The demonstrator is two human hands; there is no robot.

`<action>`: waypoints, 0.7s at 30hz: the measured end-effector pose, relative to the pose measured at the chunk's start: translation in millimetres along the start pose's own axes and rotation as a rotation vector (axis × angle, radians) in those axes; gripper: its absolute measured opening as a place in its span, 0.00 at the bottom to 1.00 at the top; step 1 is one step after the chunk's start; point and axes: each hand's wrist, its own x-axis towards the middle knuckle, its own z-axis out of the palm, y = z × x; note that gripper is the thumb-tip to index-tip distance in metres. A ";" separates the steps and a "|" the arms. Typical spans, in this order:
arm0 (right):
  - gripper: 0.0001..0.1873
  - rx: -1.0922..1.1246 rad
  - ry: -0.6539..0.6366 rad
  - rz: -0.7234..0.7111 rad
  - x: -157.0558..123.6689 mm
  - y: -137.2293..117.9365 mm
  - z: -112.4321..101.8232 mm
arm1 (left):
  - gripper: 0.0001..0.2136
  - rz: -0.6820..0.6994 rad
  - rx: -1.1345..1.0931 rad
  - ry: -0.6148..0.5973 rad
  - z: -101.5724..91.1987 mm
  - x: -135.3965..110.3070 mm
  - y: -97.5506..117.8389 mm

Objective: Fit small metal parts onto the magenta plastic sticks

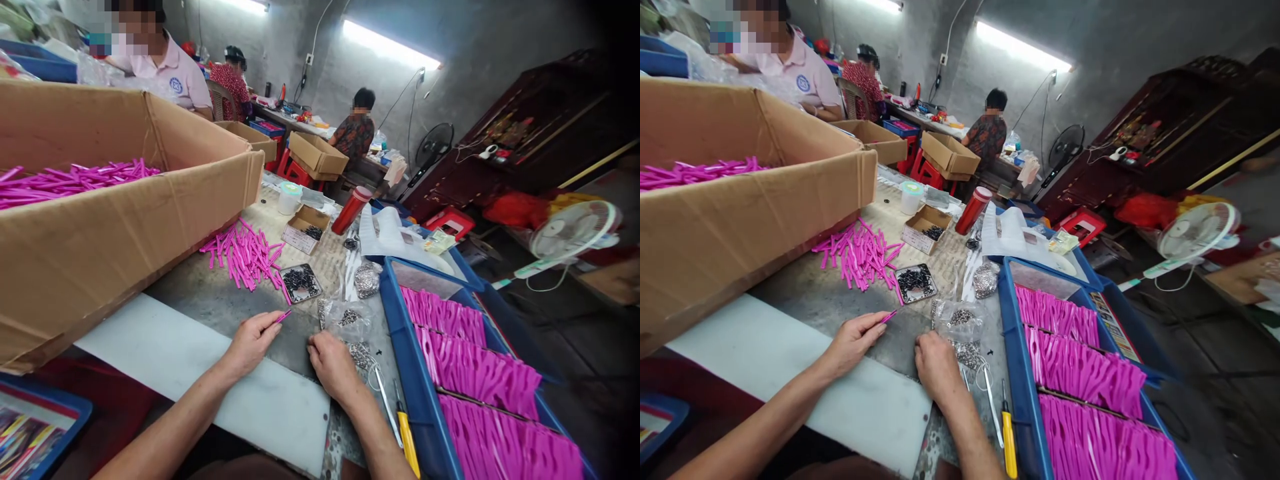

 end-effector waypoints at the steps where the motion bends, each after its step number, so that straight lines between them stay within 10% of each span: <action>1: 0.09 0.004 -0.008 -0.010 -0.1 1.1 -0.1 | 0.12 -0.001 0.002 0.003 0.1 0.2 -0.2; 21: 0.09 0.004 -0.066 -0.038 0.2 4.7 -2.9 | 0.12 -0.016 0.007 0.009 -2.1 0.4 4.8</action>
